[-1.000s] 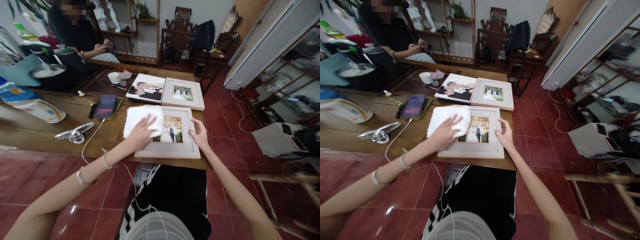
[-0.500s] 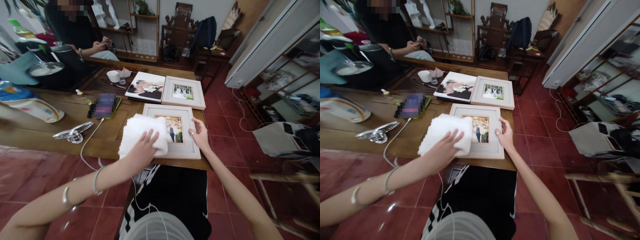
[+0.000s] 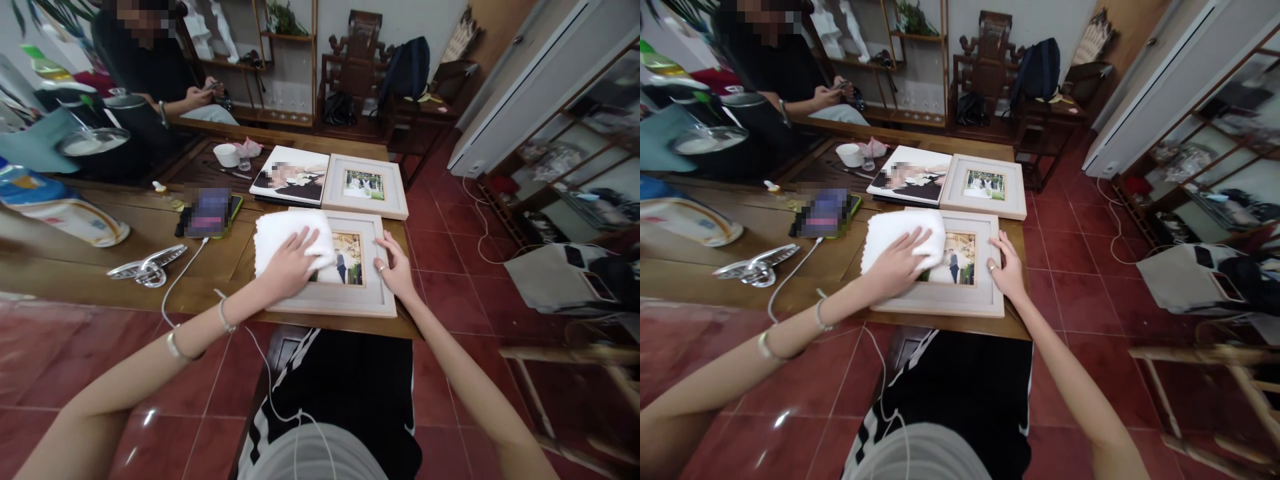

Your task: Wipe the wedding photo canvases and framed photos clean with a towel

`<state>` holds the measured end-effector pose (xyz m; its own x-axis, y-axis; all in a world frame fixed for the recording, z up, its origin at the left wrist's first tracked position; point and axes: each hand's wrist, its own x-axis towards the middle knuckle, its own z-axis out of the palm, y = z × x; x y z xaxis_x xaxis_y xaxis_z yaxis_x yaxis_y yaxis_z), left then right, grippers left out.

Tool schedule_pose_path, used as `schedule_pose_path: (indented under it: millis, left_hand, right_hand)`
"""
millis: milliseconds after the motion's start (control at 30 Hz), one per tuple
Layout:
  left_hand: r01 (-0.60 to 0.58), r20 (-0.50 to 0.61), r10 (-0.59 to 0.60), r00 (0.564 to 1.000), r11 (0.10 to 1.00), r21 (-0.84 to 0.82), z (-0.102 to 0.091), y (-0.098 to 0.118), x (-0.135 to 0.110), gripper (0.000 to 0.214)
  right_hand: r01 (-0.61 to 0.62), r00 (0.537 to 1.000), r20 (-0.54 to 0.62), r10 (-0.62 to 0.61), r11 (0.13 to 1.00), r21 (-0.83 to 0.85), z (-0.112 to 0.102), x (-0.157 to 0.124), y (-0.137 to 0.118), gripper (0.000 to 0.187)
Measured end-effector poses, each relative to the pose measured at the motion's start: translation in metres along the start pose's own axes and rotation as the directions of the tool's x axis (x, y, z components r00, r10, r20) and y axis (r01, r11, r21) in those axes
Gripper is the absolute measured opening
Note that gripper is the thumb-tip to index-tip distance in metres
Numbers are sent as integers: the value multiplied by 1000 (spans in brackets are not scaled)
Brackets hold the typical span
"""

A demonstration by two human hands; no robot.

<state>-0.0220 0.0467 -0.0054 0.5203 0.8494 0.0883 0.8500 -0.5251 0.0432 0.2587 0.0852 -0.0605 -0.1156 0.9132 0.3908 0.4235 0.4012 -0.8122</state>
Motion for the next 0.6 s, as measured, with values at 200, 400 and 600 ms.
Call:
schedule_pose_path:
  millis: [200,400,600]
  left_hand:
    - [65,-64,-61,996,996,58,-1,-28,43,39]
    - [-23,156,8,988,995,93,-11,18,4,33]
    - [-167,151,169,974,986,-23,-17,70,-73,31]
  right_hand:
    - [110,980,164,-109,994,3,-4,3,-8,39]
    - [126,971,204,-120,992,-13,-6,4,-11,39]
    - [78,952,301,-52,994,-77,-10,-5,-17,47]
